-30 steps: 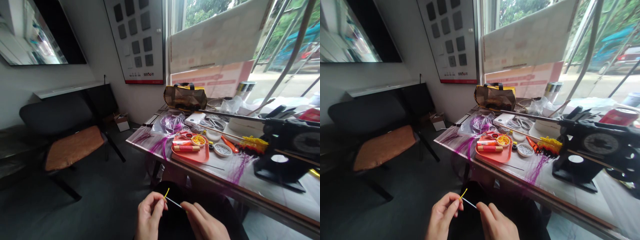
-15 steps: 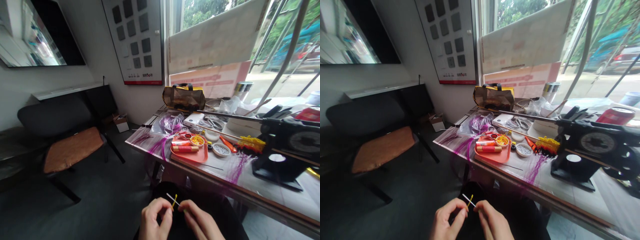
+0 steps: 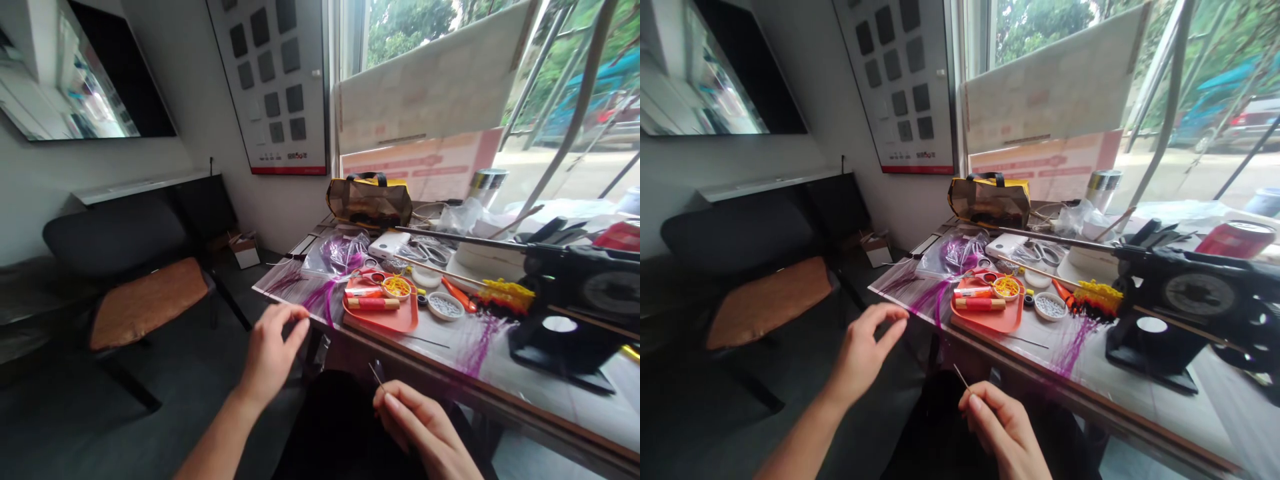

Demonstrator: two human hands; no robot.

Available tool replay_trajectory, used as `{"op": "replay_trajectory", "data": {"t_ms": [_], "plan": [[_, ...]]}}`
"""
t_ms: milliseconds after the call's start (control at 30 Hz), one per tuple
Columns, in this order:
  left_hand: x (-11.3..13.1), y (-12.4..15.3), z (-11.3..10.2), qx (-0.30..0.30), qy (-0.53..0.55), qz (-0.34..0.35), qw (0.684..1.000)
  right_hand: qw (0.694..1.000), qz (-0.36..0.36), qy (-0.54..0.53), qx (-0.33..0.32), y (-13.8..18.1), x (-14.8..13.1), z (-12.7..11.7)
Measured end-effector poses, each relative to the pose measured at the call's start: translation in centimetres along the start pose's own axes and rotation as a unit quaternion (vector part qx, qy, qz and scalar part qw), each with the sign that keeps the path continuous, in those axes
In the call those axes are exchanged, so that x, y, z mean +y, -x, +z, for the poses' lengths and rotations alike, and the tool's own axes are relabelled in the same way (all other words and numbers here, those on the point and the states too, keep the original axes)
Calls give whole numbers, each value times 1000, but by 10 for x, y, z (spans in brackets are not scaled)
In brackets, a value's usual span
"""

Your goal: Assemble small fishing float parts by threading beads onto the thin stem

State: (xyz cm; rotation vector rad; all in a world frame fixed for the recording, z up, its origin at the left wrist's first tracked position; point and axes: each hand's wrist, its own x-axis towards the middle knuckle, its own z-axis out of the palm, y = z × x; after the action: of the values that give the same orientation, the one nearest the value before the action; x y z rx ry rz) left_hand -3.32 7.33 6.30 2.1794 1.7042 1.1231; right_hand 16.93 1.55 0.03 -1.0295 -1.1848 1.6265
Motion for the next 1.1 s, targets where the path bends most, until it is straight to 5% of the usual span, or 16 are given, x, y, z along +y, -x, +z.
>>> {"op": "replay_trajectory", "data": {"t_ms": [233, 733, 933, 1100], "plan": [[-5, -88, 35, -62, -97, 76, 990, 999, 4, -4, -31, -7, 7, -1], [52, -94, 80, -266, -132, 191, 936, 1000, 14, -11, 3, -4, -1, 3], [60, -63, 48, -262, -51, 171, 948, 992, -34, -111, 45, 3, -11, -12], [62, -5, 6, -426, 91, 21, 900, 991, -86, -104, 19, 6, -19, -20]]}}
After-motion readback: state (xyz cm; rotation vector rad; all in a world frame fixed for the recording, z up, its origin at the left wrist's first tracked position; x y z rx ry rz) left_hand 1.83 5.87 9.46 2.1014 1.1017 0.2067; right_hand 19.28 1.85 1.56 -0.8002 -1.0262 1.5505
